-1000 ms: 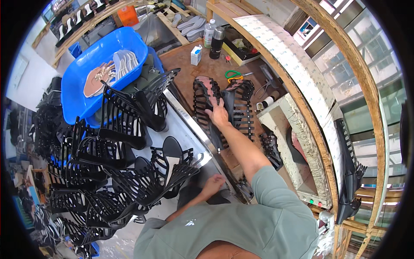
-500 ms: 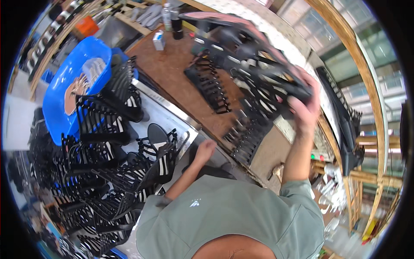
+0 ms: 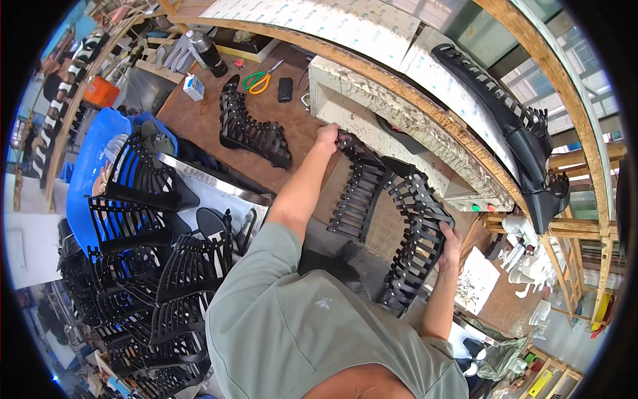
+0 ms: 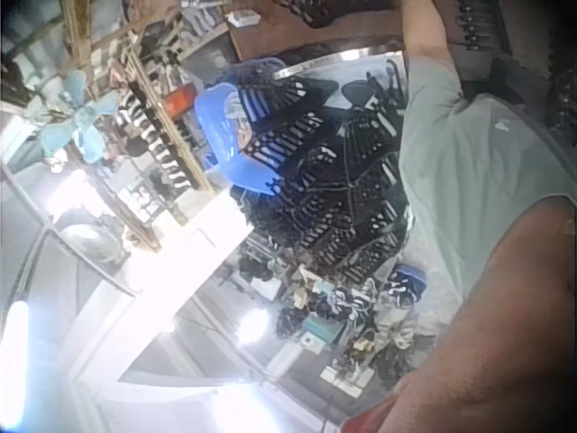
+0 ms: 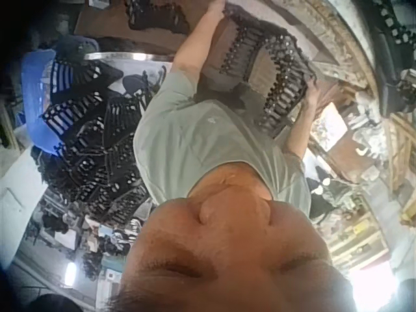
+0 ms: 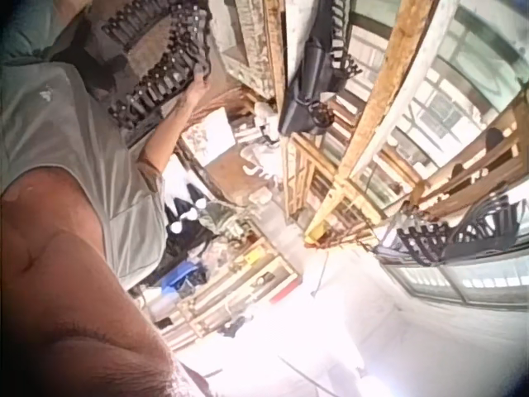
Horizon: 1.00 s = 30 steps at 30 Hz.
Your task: Assembling black wedge-heeled sandals by attaching the upper straps to the sole using a hammer and manual pressure.
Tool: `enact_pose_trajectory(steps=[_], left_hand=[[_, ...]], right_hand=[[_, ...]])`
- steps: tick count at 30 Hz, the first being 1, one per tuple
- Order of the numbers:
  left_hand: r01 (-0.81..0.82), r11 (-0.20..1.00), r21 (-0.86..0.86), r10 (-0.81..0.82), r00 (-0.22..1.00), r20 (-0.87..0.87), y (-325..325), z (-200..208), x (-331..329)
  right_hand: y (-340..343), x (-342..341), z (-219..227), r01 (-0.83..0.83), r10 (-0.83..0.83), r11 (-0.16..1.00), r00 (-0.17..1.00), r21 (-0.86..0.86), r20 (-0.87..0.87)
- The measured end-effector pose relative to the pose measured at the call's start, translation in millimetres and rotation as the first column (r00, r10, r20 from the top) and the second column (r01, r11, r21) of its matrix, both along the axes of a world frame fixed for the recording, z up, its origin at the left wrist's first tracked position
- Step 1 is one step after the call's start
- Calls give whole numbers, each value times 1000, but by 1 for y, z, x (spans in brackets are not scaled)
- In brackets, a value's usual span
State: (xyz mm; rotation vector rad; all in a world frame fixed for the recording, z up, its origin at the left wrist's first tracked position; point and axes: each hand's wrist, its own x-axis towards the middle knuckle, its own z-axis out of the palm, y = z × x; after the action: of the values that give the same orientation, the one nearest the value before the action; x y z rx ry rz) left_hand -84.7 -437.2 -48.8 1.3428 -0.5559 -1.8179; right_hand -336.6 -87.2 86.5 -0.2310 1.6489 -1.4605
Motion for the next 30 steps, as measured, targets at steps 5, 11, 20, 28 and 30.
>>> enact_pose_trajectory(steps=[5,11,20,28,30], left_hand=[[127,889,-441,-243,945,-218,119,116,67],[-169,931,-324,171,985,-23,268,221,204],[332,781,-528,-392,920,0,327,146,170],[896,94,-433,-423,430,798,393,110,140],[862,115,-493,-321,502,803,414,90,126]], right_hand=[[-42,-16,-44,-46,49,999,967,-20,249],[-154,13,-134,-197,263,956,905,-219,335],[-170,43,-192,-255,211,967,854,-29,-476],[36,105,-157,-447,407,894,795,20,-450],[60,111,-193,-420,295,903,764,-94,-574]])
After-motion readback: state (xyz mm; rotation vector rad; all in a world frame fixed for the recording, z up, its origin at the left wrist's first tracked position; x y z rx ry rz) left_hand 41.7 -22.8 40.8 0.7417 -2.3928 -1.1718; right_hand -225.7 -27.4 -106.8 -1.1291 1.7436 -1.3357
